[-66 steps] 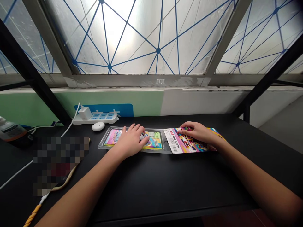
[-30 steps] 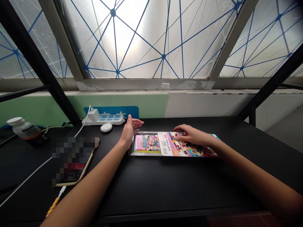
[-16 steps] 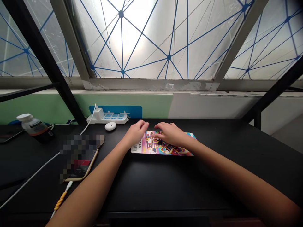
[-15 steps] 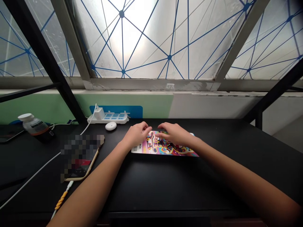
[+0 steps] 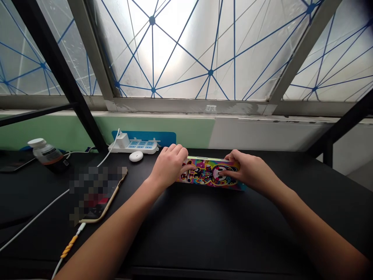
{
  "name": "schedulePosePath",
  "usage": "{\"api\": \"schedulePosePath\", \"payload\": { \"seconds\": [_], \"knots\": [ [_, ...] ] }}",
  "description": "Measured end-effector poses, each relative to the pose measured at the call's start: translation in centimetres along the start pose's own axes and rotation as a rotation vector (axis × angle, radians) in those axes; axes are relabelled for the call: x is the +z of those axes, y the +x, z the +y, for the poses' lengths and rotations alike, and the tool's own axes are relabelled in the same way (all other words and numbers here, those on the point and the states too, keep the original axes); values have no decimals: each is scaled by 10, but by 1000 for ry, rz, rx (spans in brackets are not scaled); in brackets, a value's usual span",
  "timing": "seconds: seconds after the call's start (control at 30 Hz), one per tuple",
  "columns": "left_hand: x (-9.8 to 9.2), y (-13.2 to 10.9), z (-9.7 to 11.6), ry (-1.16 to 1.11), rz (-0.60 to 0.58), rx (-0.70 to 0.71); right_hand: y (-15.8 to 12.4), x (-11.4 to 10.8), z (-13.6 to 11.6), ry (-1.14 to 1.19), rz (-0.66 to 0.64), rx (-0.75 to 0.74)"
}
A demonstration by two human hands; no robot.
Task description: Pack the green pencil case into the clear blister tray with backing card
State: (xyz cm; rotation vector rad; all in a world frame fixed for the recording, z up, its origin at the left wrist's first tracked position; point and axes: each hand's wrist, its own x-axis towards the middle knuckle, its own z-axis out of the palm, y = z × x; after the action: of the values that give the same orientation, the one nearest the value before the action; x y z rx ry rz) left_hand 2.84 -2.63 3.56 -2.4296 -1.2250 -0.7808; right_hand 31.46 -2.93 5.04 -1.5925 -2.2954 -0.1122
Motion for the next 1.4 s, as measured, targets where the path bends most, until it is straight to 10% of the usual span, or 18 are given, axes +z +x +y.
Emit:
{"api": "schedulePosePath", "payload": {
  "seconds": [0.2,0.6,1.0,1.4],
  "knots": [
    [-9,-3,24,-87,-112,151,-14,8,-23,-266,5,-322],
    [18,-16,-4,-403,-434,-145,-23,23,-46,152,-230,-414],
    [18,-10,30,-77,-181,-89,-2,29,-13,247,-187,-197],
    [-3,-5,5,-22,-82,-67,-11,21,-33,30,152,-282]
  ]
}}
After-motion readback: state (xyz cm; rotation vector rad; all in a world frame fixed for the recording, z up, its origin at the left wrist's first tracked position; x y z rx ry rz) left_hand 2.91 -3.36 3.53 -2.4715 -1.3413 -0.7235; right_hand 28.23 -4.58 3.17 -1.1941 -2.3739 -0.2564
